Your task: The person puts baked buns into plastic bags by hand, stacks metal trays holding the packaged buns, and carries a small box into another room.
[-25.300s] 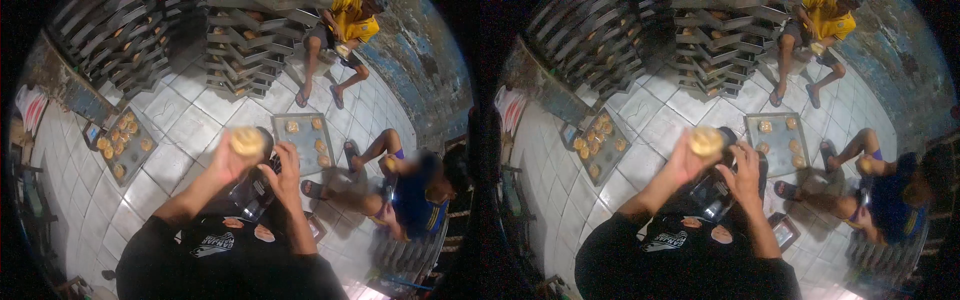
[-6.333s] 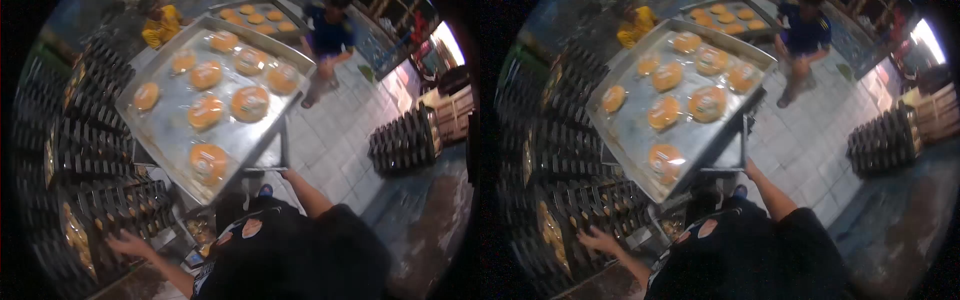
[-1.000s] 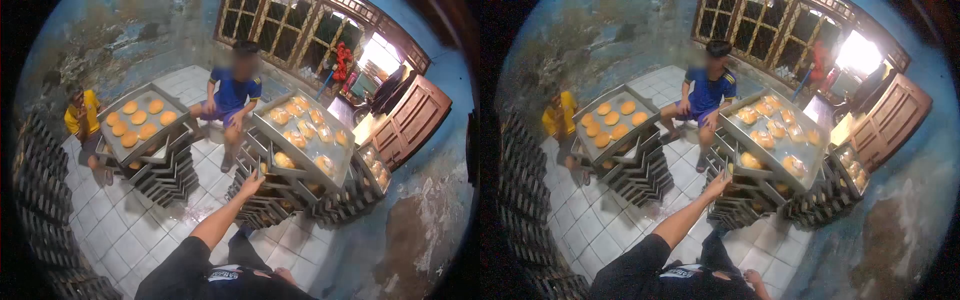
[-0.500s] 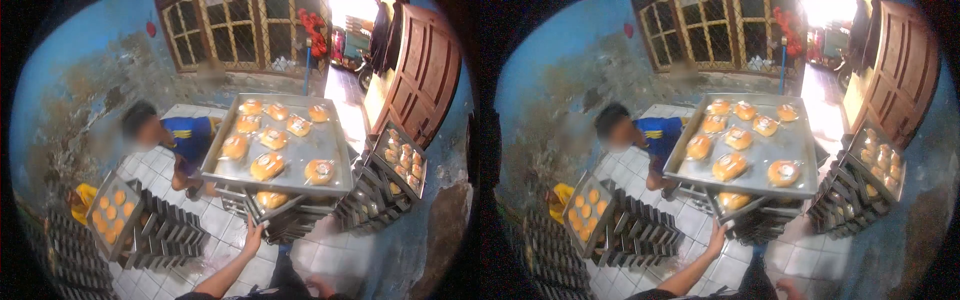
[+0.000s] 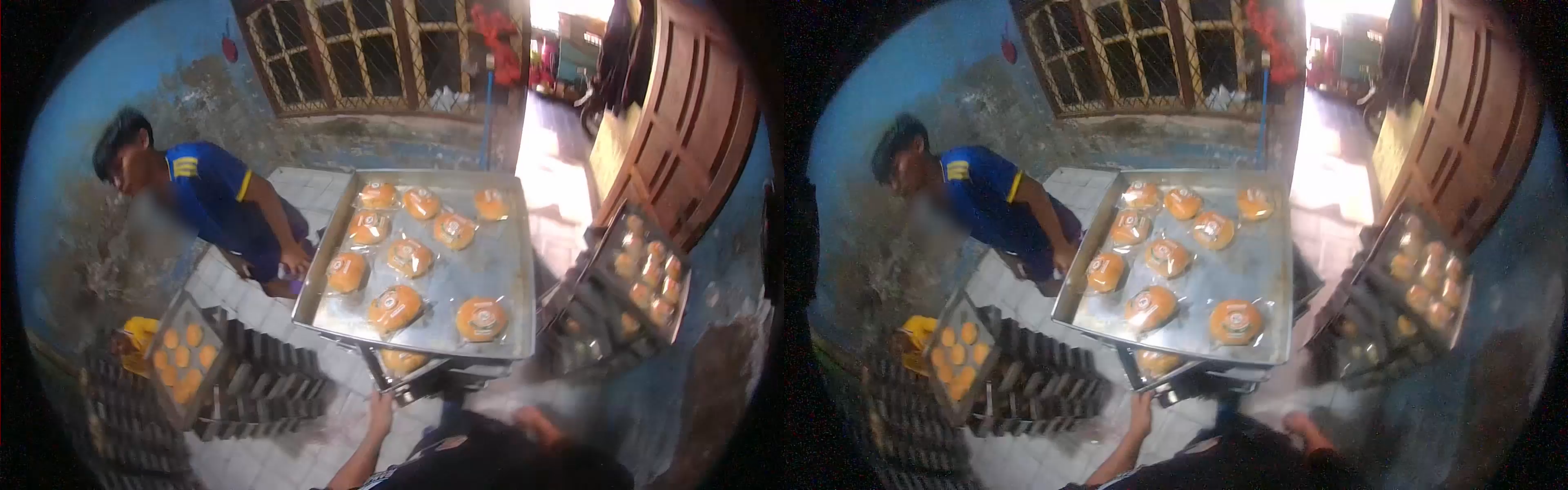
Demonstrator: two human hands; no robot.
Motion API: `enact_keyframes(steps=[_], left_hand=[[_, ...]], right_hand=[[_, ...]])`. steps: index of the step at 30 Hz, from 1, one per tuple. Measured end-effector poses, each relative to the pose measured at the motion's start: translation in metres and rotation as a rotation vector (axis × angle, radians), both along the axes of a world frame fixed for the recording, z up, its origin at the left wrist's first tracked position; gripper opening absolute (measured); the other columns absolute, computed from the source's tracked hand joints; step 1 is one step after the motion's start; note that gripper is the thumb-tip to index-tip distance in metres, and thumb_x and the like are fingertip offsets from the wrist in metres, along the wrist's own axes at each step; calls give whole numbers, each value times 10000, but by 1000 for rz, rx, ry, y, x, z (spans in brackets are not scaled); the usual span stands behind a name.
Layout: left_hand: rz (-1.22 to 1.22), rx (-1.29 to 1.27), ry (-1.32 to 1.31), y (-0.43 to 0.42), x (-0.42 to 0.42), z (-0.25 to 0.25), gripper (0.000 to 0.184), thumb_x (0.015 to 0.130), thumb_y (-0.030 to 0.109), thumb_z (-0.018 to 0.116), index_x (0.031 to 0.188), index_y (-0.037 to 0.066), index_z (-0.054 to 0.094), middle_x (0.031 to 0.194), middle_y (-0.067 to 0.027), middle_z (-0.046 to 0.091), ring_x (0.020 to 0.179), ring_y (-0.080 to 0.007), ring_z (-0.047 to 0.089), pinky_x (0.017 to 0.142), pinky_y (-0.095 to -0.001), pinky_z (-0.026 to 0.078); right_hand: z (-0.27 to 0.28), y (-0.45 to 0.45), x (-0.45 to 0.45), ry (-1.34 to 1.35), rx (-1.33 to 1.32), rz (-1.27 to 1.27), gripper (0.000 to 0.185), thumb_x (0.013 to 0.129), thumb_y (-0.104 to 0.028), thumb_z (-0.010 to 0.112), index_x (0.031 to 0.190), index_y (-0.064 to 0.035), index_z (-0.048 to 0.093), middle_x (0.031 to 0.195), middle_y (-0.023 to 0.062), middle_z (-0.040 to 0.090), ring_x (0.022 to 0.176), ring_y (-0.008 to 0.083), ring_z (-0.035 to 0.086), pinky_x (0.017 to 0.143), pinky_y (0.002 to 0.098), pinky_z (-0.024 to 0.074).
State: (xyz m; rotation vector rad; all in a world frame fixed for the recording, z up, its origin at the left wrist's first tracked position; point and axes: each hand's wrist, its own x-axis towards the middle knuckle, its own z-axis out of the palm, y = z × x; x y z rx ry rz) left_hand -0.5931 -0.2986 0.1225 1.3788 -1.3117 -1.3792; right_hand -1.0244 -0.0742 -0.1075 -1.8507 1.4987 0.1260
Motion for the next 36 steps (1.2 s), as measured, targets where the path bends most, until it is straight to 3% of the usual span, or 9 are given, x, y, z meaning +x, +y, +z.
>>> enact_keyframes(steps=[6, 9, 11, 13, 15, 19, 27, 31, 36], left_hand=[[19, 7, 113, -17, -20, -6, 626, 926, 149, 491, 1518, 24, 329, 1364, -151, 536, 1219, -208, 527, 1028, -328, 409], [-5, -38, 70, -39, -27, -19, 644, 941, 176, 511, 1527, 8, 302, 1389, -154, 524, 1248, -220, 519, 1040, -310, 401], [6, -87, 62, -66, -32, -53, 640, 963, 190, 520, 1523, -17, 292, 1400, -151, 519, 1257, -225, 517, 1042, -291, 398], [89, -196, 176, -100, -57, -31, 390, 1011, 274, 521, 1293, 5, 544, 1088, -69, 624, 999, -159, 554, 900, -318, 452], [108, -216, 128, -133, -74, -20, 605, 1003, 227, 548, 1510, -18, 326, 1297, -117, 578, 1101, -182, 556, 939, -276, 439], [65, -55, 201, -220, -98, -4, 612, 1000, 285, 583, 1512, 33, 362, 1060, -68, 620, 913, -139, 541, 823, -281, 458], [120, -150, 439, -403, -164, -10, 558, 994, 335, 552, 1474, 68, 452, 1240, -63, 615, 1051, -181, 573, 893, -314, 457], [150, -246, 321, -486, -191, -24, 585, 993, 353, 538, 1488, 66, 415, 1280, -77, 570, 988, -145, 565, 750, -269, 471], [143, 37, 351, -507, -229, -13, 678, 981, 370, 560, 1537, 67, 316, 1433, -111, 470, 1182, -205, 508, 943, -334, 435]], right_hand=[[8, -35, -74, 6, -308, -28, 221, 907, -216, 611, 927, -3, 665, 857, 120, 677, 789, 274, 661, 679, 428, 537], [15, -59, -84, -606, 122, -989, 216, 930, -185, 621, 1032, 5, 646, 850, 84, 657, 724, 230, 648, 602, 391, 528], [43, -63, -65, -627, 68, -1174, 255, 955, -184, 600, 1113, 13, 635, 831, 79, 653, 668, 199, 637, 567, 353, 525], [43, -64, -59, -579, 119, -1181, 268, 953, -187, 602, 1126, 14, 637, 830, 80, 662, 671, 199, 640, 574, 347, 528], [24, -64, -63, -509, 193, -1178, 279, 948, -205, 609, 1126, 8, 643, 841, 82, 672, 683, 204, 648, 580, 346, 533], [-25, -43, -73, -490, 328, -1099, 278, 940, -265, 631, 1073, -22, 659, 886, 90, 677, 718, 223, 665, 580, 368, 536], [-50, -65, -61, -611, 394, -1358, 358, 926, -332, 673, 1092, -15, 656, 927, 97, 680, 759, 232, 681, 618, 385, 552], [-98, -100, -74, -656, 558, -1415, 437, 902, -338, 700, 1180, -9, 625, 993, 117, 689, 783, 256, 690, 649, 413, 563], [-192, -175, -134, -667, 770, -1294, 392, 882, -319, 726, 1104, -7, 642, 906, 109, 690, 763, 250, 688, 625, 429, 565]])
